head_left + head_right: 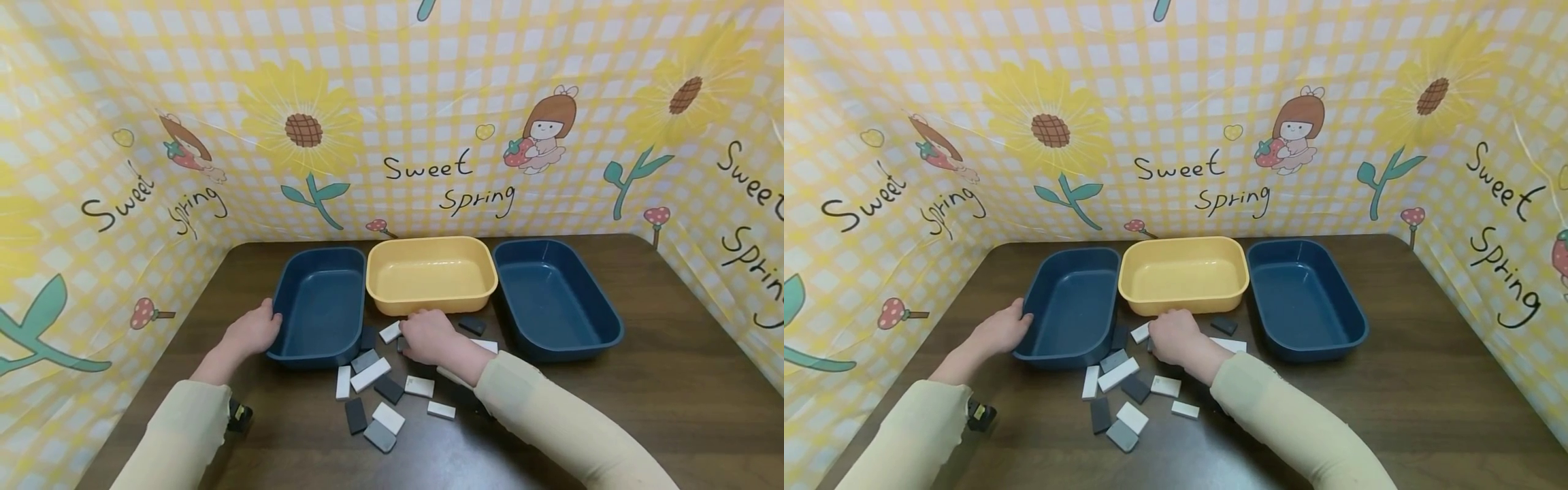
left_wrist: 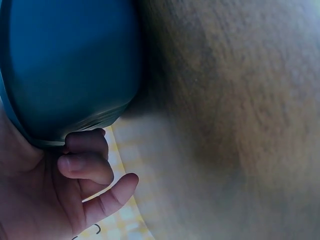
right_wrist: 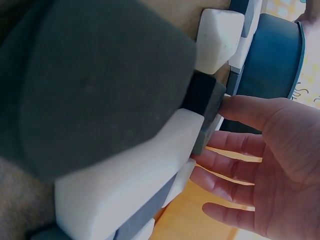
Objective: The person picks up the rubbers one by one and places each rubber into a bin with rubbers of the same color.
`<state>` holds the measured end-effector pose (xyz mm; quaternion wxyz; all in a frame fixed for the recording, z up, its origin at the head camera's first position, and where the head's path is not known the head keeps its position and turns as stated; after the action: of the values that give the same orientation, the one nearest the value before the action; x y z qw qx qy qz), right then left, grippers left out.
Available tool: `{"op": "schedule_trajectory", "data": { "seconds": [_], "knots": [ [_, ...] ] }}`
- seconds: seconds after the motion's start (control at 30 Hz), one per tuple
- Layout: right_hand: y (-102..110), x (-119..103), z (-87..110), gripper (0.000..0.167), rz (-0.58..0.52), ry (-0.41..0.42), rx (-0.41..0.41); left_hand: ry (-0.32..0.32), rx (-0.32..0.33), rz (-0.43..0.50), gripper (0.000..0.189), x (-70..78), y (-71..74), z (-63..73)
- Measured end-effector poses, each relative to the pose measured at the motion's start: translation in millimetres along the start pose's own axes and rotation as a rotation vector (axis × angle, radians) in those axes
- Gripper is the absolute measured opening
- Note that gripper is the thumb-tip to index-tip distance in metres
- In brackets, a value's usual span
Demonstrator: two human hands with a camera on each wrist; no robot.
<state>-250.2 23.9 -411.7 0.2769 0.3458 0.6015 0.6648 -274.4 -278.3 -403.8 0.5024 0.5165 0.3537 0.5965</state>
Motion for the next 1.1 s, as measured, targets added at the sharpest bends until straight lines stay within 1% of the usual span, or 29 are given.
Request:
{"op": "schedule_trajectory", "data": {
  "seconds": [0.43,0.67,0.77,0.9,1.0,1.1],
  "knots": [
    [1,2,-2.8,0.026,0.009,0.020,0.001,0.001,0.005,0.006,0.045,-0.7,0.1,-0.9],
    [8,4,0.1,0.025,-0.026,0.041,0.023,0.009,-0.019,0.028,0.045,-1.6,-1.2,-2.7],
    [20,5,3.2,0.023,-0.057,0.049,0.056,0.017,-0.029,0.031,0.045,-0.4,-0.8,-2.2],
    [46,8,4.1,0.026,-0.106,0.032,0.085,0.012,-0.027,0.033,0.045,2.4,1.5,-0.6],
    [66,7,-2.0,0.027,-0.167,0.007,0.090,0.008,-0.022,0.034,0.044,4.3,2.9,1.1],
    [80,0,-14.9,0.025,-0.237,0.008,0.110,0.007,-0.016,0.033,0.044,4.5,2.7,2.1]
  ]
}}
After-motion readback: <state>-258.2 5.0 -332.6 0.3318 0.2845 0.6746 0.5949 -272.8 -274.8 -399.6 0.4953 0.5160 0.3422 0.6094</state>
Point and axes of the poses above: each hand's wrist, its own z-axis away from the middle knuckle, its own y-axis out of the back of the hand, x = y × z, the point moved 4 cm from there along -z, towards the middle knuckle
